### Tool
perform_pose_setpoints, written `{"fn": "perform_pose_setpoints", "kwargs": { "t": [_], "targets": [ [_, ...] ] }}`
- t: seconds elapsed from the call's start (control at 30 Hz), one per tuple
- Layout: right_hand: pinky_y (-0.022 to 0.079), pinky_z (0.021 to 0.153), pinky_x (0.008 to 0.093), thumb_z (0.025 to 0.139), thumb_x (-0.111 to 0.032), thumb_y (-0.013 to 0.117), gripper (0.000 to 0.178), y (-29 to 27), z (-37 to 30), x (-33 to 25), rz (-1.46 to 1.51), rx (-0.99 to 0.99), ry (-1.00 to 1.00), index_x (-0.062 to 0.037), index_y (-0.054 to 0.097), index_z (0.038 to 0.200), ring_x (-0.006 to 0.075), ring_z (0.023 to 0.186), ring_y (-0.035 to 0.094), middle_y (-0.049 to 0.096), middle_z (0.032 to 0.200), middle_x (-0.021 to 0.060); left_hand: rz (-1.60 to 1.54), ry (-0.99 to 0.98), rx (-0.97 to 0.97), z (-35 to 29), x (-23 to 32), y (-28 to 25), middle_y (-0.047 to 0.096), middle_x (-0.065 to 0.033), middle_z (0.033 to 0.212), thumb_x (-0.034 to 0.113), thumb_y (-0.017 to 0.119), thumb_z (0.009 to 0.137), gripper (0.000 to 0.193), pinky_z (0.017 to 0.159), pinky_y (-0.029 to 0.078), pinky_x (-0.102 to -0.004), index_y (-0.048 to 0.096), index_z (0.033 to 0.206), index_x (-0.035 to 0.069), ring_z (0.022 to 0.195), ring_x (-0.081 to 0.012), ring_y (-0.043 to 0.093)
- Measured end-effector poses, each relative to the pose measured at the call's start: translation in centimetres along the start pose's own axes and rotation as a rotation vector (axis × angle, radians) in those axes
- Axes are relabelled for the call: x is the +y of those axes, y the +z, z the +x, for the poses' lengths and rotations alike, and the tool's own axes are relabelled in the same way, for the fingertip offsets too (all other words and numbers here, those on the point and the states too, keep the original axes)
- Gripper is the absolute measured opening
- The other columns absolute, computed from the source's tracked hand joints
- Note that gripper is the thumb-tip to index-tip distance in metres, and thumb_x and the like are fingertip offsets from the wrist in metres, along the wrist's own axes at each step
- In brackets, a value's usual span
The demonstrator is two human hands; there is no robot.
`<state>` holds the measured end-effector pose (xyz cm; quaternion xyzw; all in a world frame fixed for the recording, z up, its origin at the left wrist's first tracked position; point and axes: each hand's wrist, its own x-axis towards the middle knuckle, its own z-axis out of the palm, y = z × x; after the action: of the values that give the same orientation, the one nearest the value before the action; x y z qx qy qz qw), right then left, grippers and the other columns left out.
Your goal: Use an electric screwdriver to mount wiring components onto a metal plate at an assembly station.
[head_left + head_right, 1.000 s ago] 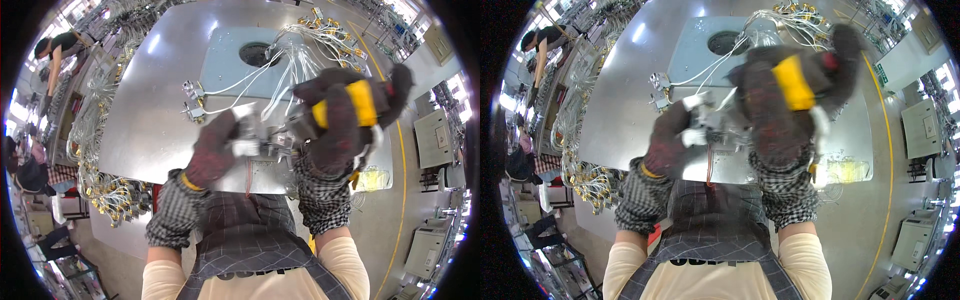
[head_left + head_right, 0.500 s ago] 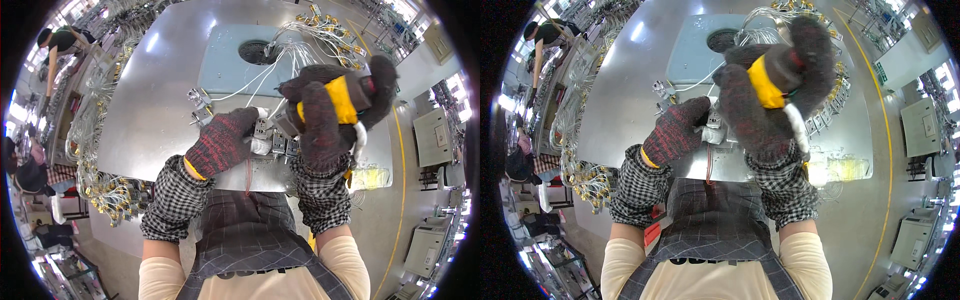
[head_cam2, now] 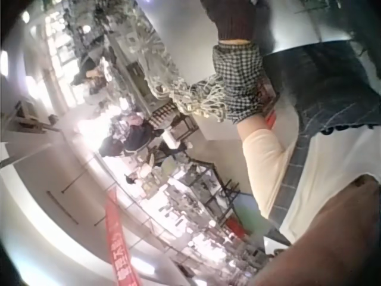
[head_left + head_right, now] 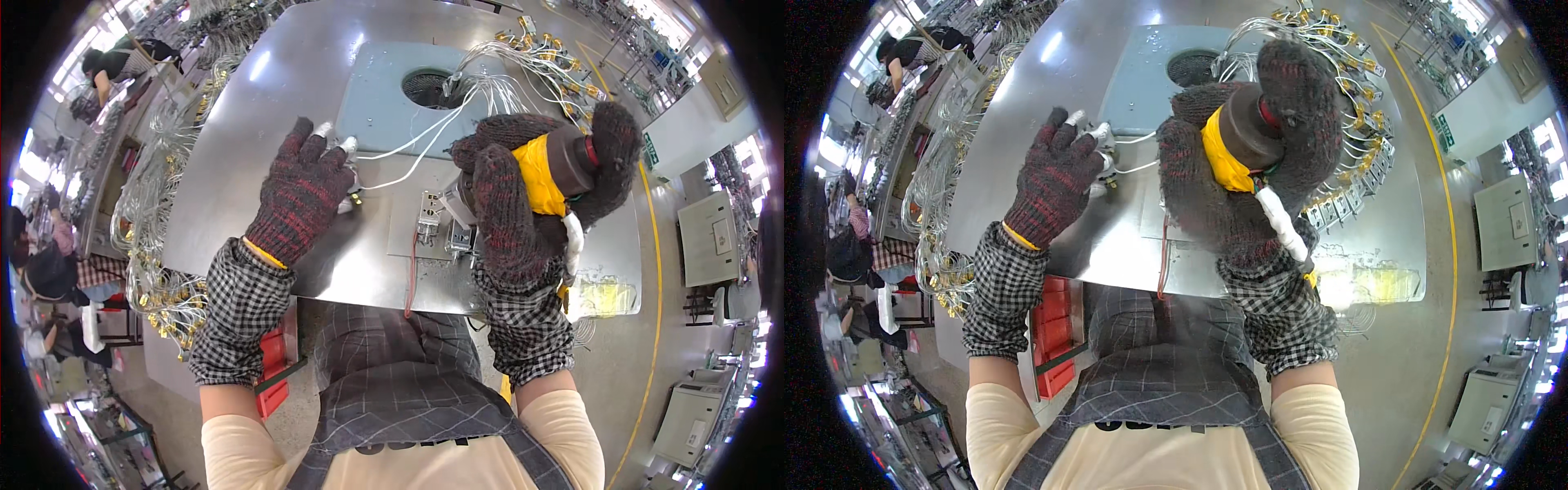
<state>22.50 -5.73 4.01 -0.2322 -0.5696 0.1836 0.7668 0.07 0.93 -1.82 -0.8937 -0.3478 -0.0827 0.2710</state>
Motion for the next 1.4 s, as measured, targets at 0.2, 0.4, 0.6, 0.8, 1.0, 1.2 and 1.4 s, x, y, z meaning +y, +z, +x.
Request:
{"fn": "perform_pose_setpoints", "kwargs": {
  "t": [0.2,0.4,0.6,0.8,1.0,1.2,1.4],
  "targets": [
    [0.058,0.079,0.0372,0.085,-0.002,0.072,0.082,0.4,-0.3,-0.2,-0.036,0.056,0.062,-0.0176,0.023,0.149,0.0216,0.086,0.067,0.064,0.104,0.0132,-0.264,-0.183,-0.226,-0.8,2.0,-1.0,0.058,-0.0068,0.126,0.027,0.068,0.075,0.042,0.089,0.049,-0.0421,0.064,0.116,0.018,0.116,-0.0268,0.054],
    [0.058,0.079,0.0373,0.084,-0.003,0.072,0.083,0.6,-0.6,-0.5,-0.028,0.054,0.093,-0.0178,0.023,0.149,0.0215,0.085,0.066,0.064,0.103,0.0133,-0.324,0.048,-0.18,0.4,-1.1,0.9,0.059,-0.0101,0.128,0.035,0.075,0.07,0.055,0.089,0.048,-0.0433,0.064,0.121,0.019,0.107,-0.0308,0.055],
    [0.058,0.078,0.0375,0.084,-0.003,0.072,0.083,-0.1,-0.3,-0.2,-0.053,0.062,0.085,-0.0179,0.023,0.149,0.0213,0.085,0.066,0.064,0.102,0.0134,-0.487,0.183,-0.297,3.2,-3.1,-1.9,0.062,-0.0069,0.118,0.036,0.078,0.068,0.041,0.087,0.049,-0.0421,0.069,0.103,0.016,0.107,-0.03,0.057],
    [0.058,0.078,0.0377,0.084,-0.004,0.073,0.083,-0.1,-0.3,-0.5,-0.053,0.049,0.087,-0.0181,0.023,0.149,0.0212,0.084,0.066,0.064,0.102,0.0135,-0.323,0.053,-0.241,2.3,0.5,-2.7,0.067,-0.0116,0.097,0.028,0.074,0.07,0.03,0.076,0.053,-0.045,0.068,0.094,0.01,0.091,-0.0313,0.067],
    [0.058,0.078,0.0379,0.084,-0.005,0.073,0.084,-0.6,0.0,0.5,-0.103,0.017,0.046,-0.0182,0.022,0.149,0.021,0.083,0.066,0.064,0.101,0.0136,-0.553,-0.048,-0.645,1.6,0.8,-4.0,0.065,-0.0145,0.116,0.03,0.07,0.078,0.047,0.086,0.052,-0.0411,0.062,0.121,0.015,0.099,-0.0276,0.068],
    [0.058,0.078,0.0382,0.085,-0.004,0.072,0.081,-1.2,-0.3,0.7,-0.207,-0.05,0.025,-0.015,0.024,0.149,0.0227,0.085,0.067,0.064,0.103,0.0147,-0.95,-0.279,-0.488,0.1,1.3,-1.6,0.064,-0.0139,0.121,0.033,0.074,0.085,0.06,0.095,0.051,-0.0392,0.053,0.135,0.009,0.108,-0.0256,0.065],
    [0.06,0.073,0.035,0.079,0.002,0.075,0.083,-2.3,0.1,2.3,-0.126,-0.033,-0.015,-0.0122,0.029,0.146,0.0226,0.085,0.069,0.065,0.103,0.0143,-2.333,-0.797,-0.081,-0.4,5.4,-2.4,0.061,-0.0151,0.117,0.02,0.067,0.091,0.046,0.095,0.054,-0.0367,0.052,0.129,-0.003,0.107,-0.0229,0.063]
  ]
}}
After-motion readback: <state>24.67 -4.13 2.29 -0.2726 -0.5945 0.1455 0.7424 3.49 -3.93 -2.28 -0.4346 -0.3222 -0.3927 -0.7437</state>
